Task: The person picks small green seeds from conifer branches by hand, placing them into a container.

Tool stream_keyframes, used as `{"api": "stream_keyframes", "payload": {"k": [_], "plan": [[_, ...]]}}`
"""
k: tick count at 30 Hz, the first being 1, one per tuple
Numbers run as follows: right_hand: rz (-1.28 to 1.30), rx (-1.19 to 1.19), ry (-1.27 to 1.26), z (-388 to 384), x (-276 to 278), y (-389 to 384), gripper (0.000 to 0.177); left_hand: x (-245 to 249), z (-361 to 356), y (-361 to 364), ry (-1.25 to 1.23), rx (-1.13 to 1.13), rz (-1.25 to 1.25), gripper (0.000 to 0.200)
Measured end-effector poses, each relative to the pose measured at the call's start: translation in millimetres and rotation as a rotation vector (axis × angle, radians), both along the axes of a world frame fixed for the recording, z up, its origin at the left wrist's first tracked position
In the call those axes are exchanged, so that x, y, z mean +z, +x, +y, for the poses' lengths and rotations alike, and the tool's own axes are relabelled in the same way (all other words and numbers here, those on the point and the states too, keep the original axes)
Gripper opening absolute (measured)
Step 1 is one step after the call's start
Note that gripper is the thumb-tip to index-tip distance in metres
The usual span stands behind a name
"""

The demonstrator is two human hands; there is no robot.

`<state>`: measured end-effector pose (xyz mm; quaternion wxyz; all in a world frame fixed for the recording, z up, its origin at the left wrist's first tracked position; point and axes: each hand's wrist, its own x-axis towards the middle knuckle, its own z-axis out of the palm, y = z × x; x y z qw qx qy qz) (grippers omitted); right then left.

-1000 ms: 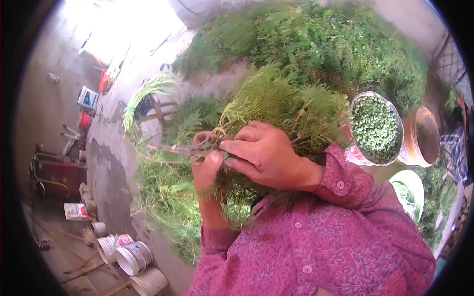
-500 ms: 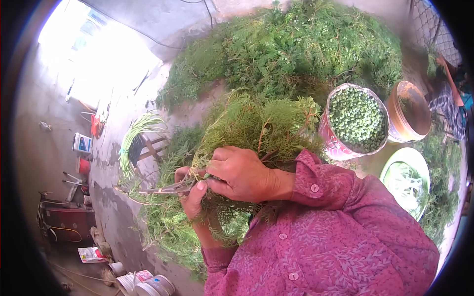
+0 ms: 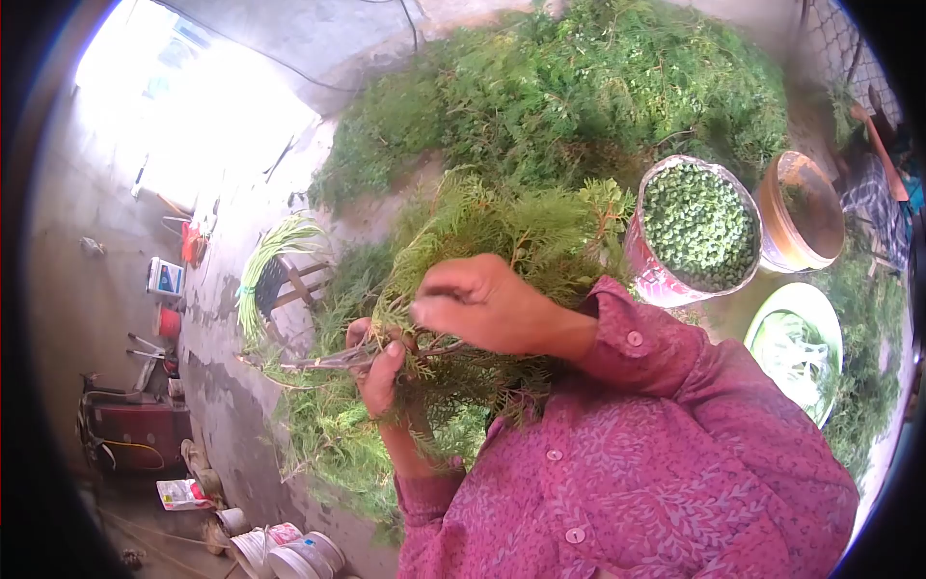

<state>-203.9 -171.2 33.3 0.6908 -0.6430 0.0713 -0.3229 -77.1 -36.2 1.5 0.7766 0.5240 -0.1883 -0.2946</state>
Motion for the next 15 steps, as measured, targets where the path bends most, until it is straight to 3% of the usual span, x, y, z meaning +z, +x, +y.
{"api": "stream_keyframes", "payload": {"k": [2, 6, 9, 10, 11, 13, 15], "plan": [[0.020, 0.019, 0.035, -11, 24, -25, 0.017, 1, -1, 3, -0.007, -0.014, -0.029, 0.041], [-0.342, -0.408, -0.226, -57, 33, -89, 0.008, 1, 1, 2, 0.050, 0.057, 0.001, 0.039], [-0.029, -0.885, -0.261, -86, 10, -153, 0.013, 13, -5, -12, 0.013, 0.087, -0.084, 0.040], [0.233, -0.951, -0.249, -92, -1, -176, 0.014, 14, -4, -10, 0.018, 0.039, -0.122, 0.042], [0.340, -0.977, -0.304, -108, -31, -197, 0.019, 10, -3, -6, 0.016, 0.043, -0.109, 0.042], [0.913, -1.179, -0.794, -105, -49, -216, 0.024, 2, -1, -1, 0.042, 0.008, -0.038, 0.042], [0.733, -1.069, -0.421, -89, -49, -211, 0.029, 7, -10, -12, 0.048, 0.090, -0.063, 0.038]]}}
